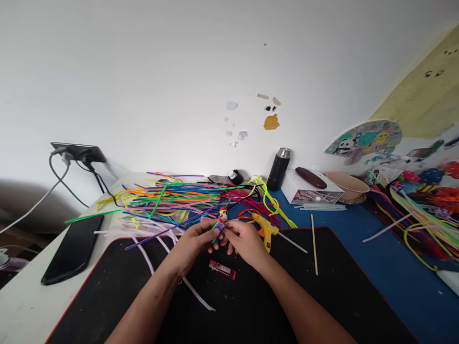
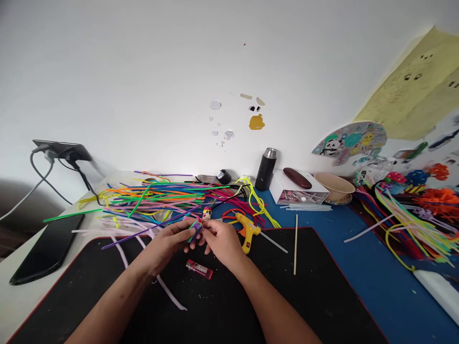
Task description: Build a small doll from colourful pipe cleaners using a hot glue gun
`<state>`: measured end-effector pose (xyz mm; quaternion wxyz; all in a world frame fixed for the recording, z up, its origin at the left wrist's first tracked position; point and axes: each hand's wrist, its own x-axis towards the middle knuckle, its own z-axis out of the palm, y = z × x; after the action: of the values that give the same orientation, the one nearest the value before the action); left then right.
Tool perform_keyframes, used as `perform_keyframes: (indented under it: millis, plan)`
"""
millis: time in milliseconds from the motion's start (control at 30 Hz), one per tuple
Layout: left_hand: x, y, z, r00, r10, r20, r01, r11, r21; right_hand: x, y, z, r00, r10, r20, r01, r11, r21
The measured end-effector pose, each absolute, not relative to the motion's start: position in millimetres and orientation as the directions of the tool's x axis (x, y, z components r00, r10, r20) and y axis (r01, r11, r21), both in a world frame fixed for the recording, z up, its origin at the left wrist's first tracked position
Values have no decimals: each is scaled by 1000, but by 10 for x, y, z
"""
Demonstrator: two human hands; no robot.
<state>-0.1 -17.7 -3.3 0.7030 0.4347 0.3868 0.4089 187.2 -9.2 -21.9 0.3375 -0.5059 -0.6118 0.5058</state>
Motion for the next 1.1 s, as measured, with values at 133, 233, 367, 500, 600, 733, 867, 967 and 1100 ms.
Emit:
perform_keyframes:
  millis: [133,233,367,500,600,733,867,967,1100]
  plan:
    - [0,-170,-73,358,916,-183,-263,287,921,1866,-143,-143,-272,960,-58,340,40,-940]
    - [4,-172,-56,351,917,-187,-298,299,906,1878,-171,-76,-291,957,-24,388,95,-917]
    - [6,-184,-13,349,913,-210,-388,345,854,1919,-210,-3,-311,951,-9,411,126,-903]
    - [4,-189,20,328,917,-226,-472,366,802,2041,-276,15,-245,969,-18,388,81,-918]
    - [3,-189,36,298,923,-244,-521,371,769,2273,-338,-1,-129,990,-59,368,-8,-930]
    - [-3,-202,55,296,917,-267,-559,393,730,2759,-439,-5,59,994,-91,424,-108,-899]
    - [-27,-213,97,308,911,-274,-595,409,692,3142,-548,4,158,981,-112,583,-184,-791]
    - [-52,-209,134,315,909,-275,-645,417,641,3195,-578,-32,114,968,-222,633,-243,-735]
    - [-64,-208,151,317,907,-277,-665,421,617,3082,-505,-122,78,939,-334,678,-296,-673]
